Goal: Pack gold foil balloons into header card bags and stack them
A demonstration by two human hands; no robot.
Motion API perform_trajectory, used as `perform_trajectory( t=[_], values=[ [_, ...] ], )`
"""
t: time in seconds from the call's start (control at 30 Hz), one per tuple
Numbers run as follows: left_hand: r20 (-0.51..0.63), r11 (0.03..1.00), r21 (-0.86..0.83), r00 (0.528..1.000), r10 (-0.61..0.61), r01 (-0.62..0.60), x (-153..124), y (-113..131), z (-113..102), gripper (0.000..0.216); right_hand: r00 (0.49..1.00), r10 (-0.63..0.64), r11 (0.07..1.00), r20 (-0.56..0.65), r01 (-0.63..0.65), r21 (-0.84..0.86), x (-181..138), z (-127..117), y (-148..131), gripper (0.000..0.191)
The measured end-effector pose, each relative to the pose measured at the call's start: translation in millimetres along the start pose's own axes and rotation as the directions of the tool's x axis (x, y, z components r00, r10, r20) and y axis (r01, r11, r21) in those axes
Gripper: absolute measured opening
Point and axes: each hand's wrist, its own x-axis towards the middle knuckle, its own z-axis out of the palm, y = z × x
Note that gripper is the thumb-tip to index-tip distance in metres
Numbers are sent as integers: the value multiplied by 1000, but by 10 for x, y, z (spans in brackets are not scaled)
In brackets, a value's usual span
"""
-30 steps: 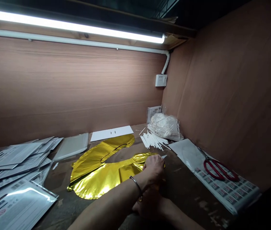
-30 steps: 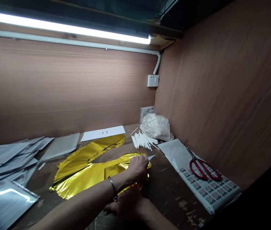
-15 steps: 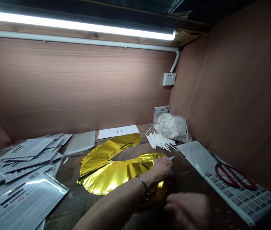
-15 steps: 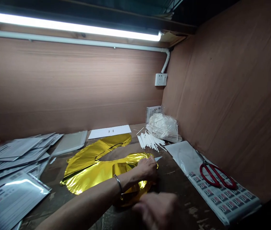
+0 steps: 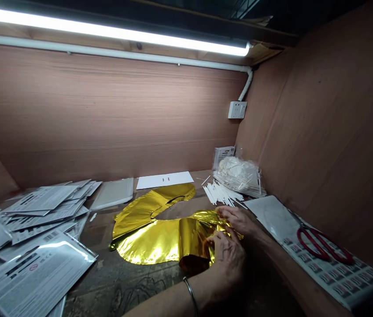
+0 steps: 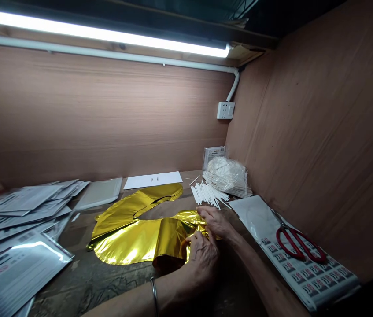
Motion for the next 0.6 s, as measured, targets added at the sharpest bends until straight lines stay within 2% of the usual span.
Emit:
perform_trajectory(
  t=[0.13, 0.3, 0.47, 0.6],
  values=[
    [-58, 1000, 21, 998, 12, -11, -22, 2, -11, 36, 999, 37, 973, 20, -31, -227, 98, -7, 77, 17],
    [-158, 998, 64, 987, -5, 15, -42, 26, 69, 38, 990, 117, 927, 82, -79, -366, 178, -1, 103, 14],
    [-165, 999, -23, 986, 19, -23, -94, 16, 153, 43, 967, 224, 894, 118, -155, -419, 233, 17, 33, 18],
    [-185, 976, -214, 983, 6, -46, -188, -69, 140, 56, 951, 305, 898, 60, -266, -350, 218, 4, -26, 22]
  ],
)
